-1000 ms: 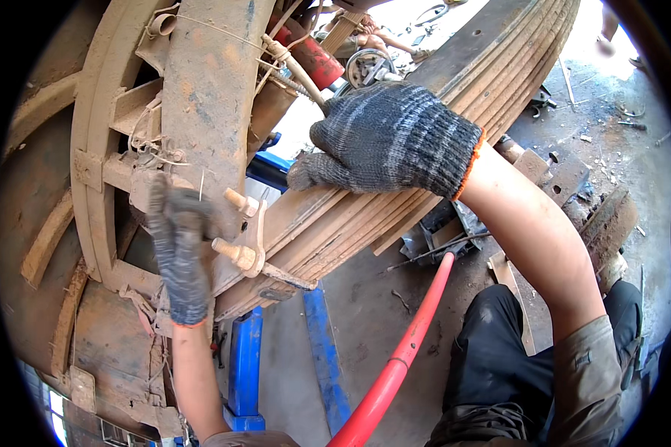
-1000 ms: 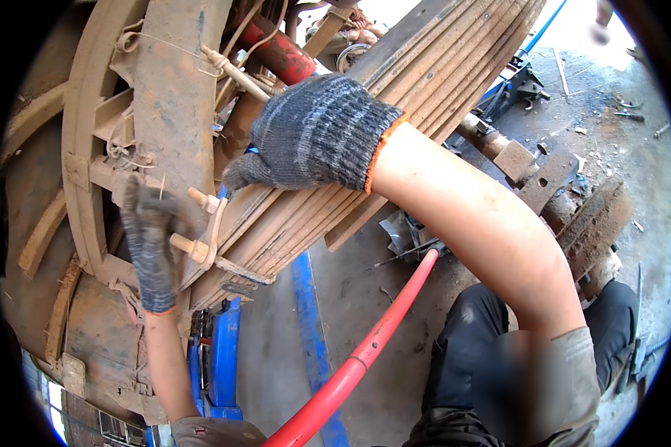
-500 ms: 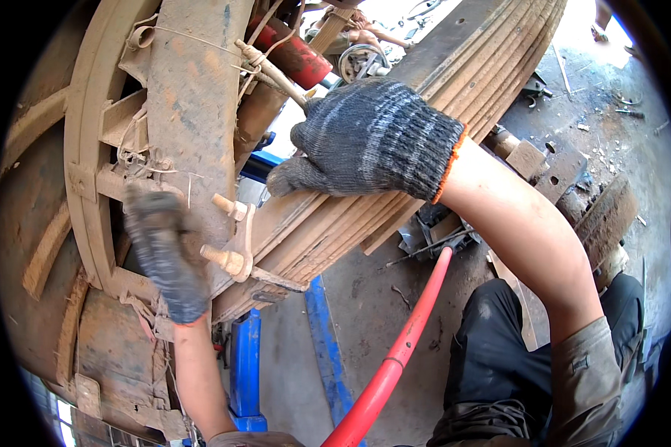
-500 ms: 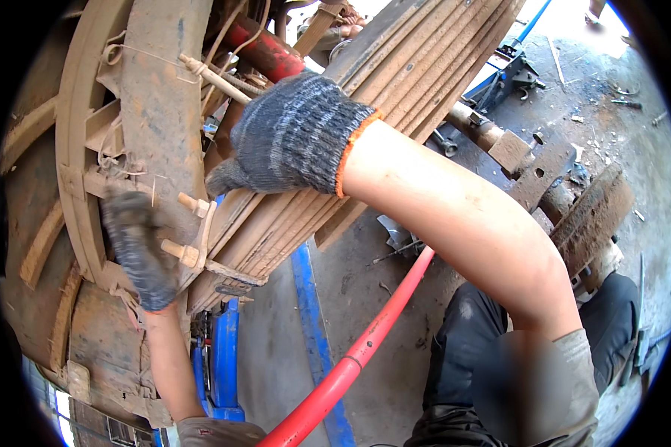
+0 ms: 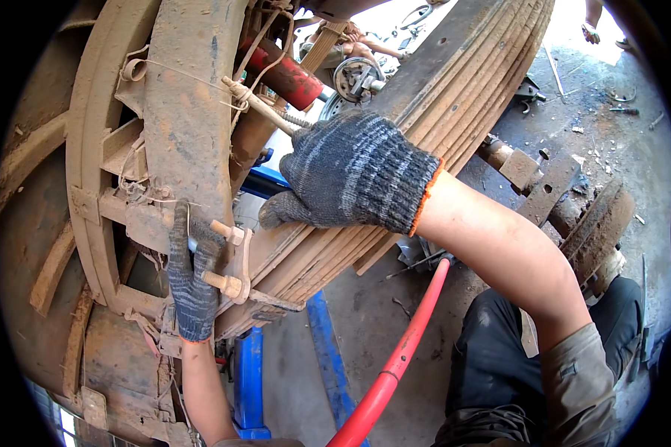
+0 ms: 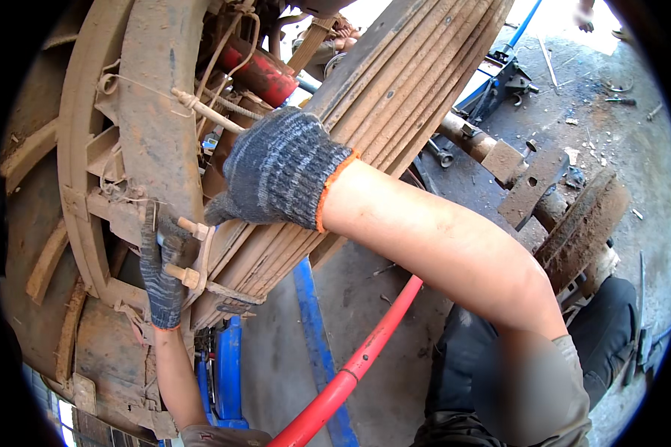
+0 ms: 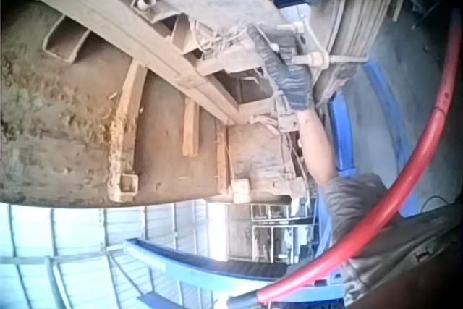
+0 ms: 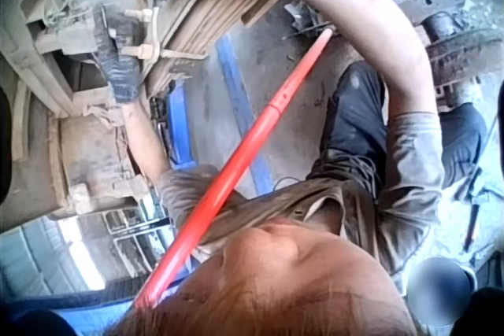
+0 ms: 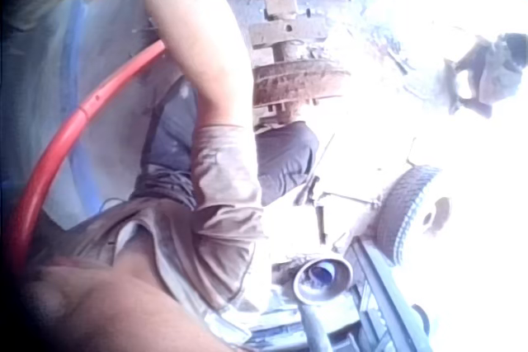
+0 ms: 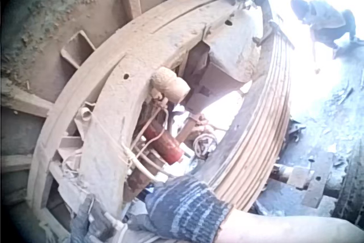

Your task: The person uses a red pry bar to manipulate and separate the leaf spring assembly from the vehicle's chassis. They repeatedly insert the bar into the suspension gap and apply leverage to adjust the alignment of the metal components.

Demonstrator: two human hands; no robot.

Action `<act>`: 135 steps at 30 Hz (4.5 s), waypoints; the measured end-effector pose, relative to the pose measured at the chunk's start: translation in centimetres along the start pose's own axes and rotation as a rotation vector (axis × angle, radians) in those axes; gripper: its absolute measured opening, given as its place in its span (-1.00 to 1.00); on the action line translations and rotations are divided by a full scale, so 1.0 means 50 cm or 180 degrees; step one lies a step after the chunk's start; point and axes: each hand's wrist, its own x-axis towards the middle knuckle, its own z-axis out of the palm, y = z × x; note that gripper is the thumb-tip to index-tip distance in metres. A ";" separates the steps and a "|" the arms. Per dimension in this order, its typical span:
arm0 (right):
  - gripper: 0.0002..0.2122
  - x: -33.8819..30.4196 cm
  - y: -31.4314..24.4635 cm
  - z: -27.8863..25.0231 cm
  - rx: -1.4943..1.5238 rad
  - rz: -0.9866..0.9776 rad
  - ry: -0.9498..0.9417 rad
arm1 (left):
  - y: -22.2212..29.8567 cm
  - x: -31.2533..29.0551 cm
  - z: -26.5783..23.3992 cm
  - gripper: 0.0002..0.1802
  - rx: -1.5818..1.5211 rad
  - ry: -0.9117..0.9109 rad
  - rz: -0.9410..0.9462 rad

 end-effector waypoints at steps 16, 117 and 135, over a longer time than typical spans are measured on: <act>-0.33 -0.007 0.003 -0.017 -0.0050 -0.0012 -0.0248 | 0.004 -0.008 -0.007 -0.35 0.0477 0.0493 0.0595; -0.65 0.109 -0.056 0.054 0.3096 -0.0800 -0.0114 | 0.029 -0.095 0.020 -0.67 -0.0941 0.1695 0.0099; -0.64 0.166 -0.074 0.033 0.0949 -0.0612 -0.1072 | -0.020 -0.103 0.016 -0.73 0.1896 0.0393 0.0356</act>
